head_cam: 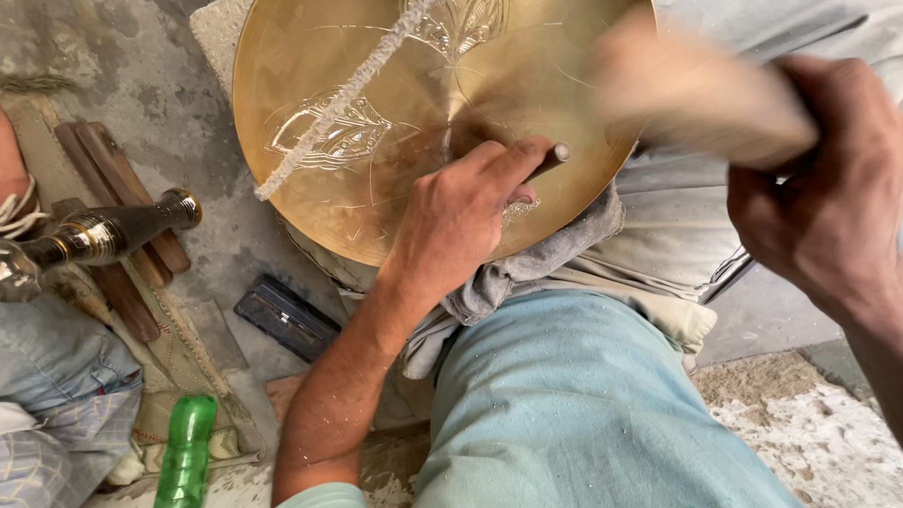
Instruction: The person uses a wooden mallet and a metal punch to emboss a floral pattern onto a brass plate. They hold the plate steady on a cloth-covered lap and strike the punch repeatedly to deepen the design.
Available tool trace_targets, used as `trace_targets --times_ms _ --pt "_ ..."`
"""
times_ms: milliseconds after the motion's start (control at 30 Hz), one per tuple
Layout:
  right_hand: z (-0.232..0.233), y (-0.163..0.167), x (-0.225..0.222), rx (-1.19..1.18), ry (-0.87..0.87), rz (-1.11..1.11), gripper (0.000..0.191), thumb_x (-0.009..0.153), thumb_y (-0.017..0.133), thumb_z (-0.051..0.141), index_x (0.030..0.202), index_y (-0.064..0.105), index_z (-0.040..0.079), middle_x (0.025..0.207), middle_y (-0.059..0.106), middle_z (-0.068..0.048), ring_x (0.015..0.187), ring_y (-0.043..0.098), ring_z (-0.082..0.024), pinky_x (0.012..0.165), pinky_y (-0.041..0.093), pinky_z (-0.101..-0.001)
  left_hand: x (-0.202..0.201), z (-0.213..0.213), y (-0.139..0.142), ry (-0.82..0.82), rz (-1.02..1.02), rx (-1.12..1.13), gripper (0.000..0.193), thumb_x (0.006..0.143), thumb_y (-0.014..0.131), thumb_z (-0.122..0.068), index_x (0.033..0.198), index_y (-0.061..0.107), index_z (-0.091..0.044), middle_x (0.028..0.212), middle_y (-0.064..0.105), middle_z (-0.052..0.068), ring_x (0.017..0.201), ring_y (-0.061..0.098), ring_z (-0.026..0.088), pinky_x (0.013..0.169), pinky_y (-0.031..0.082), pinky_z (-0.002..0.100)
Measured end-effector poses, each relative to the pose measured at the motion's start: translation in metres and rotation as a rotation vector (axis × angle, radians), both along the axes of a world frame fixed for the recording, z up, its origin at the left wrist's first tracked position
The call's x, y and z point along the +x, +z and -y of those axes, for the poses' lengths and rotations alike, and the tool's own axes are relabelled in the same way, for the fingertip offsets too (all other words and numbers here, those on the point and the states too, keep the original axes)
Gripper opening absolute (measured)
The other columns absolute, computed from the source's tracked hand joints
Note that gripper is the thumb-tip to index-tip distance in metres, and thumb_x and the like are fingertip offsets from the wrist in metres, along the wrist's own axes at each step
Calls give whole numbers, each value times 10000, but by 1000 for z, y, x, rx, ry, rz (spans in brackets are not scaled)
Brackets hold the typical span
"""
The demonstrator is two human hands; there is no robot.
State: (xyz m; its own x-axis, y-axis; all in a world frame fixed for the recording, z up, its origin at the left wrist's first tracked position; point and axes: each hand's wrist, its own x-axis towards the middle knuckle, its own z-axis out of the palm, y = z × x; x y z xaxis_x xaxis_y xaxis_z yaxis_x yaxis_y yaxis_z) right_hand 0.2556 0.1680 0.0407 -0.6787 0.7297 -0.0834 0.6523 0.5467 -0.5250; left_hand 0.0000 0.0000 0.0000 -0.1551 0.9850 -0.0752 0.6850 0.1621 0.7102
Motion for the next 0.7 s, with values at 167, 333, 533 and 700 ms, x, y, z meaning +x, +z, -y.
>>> trace_targets --times_ms 167,333,533,700 --pt "0 38 -43 335 267 157 553 845 722 -44 1382 611 22 1173 651 -171 1088 618 -309 954 537 -404 20 23 -20 304 -3 212 222 1030 696 -167 1237 615 -152 1055 702 61 949 735 270 790 598 391" --pt "10 84 -83 505 500 282 662 666 818 -6 1309 663 0 1068 671 -153 1020 626 -294 894 538 -421 54 42 -43 638 -17 286 165 1067 665 -162 1181 606 -58 1079 673 134 993 692 367 844 566 439" --pt "12 107 -103 457 618 162 543 698 798 -25 1222 656 -10 1048 675 -154 949 668 -311 818 538 -418 60 44 -47 699 71 273 192 1067 661 -160 1189 593 -27 1003 641 134 902 670 346 796 547 433" --pt "3 84 -75 384 512 190 623 770 684 -174 1372 596 -41 1161 636 -214 996 669 -328 856 584 -407 41 39 -29 569 108 250 216 1058 688 -216 1190 621 -60 984 641 95 874 687 282 767 549 407"
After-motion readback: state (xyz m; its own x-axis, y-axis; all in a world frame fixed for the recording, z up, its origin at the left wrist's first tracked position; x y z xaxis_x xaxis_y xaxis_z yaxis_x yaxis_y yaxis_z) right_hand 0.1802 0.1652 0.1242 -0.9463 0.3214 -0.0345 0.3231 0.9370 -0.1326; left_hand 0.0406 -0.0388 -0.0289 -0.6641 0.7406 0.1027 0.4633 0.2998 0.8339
